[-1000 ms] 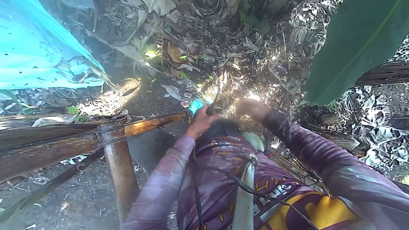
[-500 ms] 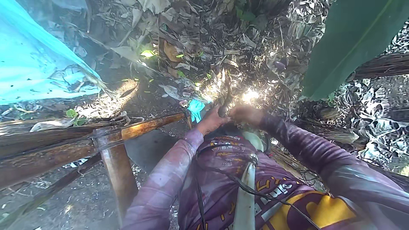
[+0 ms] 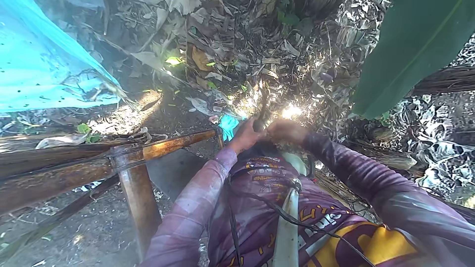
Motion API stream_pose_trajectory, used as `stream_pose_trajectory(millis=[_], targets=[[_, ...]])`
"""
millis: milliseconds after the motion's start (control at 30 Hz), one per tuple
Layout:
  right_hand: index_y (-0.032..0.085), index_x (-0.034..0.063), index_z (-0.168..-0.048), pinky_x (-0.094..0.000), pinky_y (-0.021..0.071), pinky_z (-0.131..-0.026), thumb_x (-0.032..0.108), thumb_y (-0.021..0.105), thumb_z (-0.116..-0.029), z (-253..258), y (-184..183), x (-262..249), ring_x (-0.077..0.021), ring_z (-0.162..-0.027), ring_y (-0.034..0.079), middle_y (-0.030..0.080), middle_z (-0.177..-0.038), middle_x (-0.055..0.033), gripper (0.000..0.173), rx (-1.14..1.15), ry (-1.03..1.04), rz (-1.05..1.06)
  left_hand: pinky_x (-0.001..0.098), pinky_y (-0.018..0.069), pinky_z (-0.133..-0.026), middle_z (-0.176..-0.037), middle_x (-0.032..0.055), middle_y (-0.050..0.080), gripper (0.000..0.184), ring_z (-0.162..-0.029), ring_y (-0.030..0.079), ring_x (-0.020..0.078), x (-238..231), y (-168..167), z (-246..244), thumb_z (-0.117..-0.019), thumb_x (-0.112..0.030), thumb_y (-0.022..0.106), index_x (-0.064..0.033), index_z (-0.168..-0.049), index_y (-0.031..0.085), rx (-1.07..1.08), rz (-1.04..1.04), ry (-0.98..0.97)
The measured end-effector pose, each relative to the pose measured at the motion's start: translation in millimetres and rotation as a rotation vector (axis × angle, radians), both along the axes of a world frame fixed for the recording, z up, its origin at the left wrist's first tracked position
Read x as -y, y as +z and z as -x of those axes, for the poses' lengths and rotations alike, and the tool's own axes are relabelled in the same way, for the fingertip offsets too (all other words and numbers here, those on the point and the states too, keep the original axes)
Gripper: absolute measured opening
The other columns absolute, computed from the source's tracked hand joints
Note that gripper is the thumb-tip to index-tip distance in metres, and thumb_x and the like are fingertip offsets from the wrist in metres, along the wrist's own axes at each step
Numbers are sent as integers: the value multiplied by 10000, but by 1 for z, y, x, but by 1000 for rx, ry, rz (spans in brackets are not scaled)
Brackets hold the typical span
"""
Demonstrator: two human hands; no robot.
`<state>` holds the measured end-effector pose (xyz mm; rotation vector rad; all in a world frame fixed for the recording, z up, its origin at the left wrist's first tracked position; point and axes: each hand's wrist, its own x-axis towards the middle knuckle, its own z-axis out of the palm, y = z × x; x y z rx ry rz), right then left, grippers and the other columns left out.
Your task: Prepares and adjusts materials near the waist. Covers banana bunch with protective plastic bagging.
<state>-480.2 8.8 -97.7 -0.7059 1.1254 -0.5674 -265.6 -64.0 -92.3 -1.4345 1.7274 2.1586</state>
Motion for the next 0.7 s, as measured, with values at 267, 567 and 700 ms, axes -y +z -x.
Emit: stream_pose_trajectory(millis=[267, 567, 700], targets=[[633, -7, -1265, -342, 604, -731, 35, 637, -971, -4, -15, 6, -157, -789, 676, 669, -1123, -131, 298, -96, 173, 77, 318, 552, -574, -917, 124, 631, 384, -622, 603, 183, -1, 4, -4, -912, -24, 693, -17, -1257, 526, -44, -100, 161], [692, -26, -1085, -334, 591, -770, 69, 619, -996, -10, -22, 7, -140, -828, 679, 711, -1084, -105, 150, -73, 111, 48, 355, 576, -624, -953, 139, 631, 432, -659, 628, 196, 3, -16, -12, -900, -80, 733, -9, -1268, 518, 101, -60, 127], [635, 39, -1035, -323, 580, -749, 73, 481, -1011, -19, -32, -2, -135, -897, 691, 656, -1318, -85, 159, 106, -95, -62, 395, 570, -668, -954, 145, 629, 407, -715, 630, 217, 3, -18, -16, -914, -136, 733, -18, -1250, 536, 167, 1, 79]])
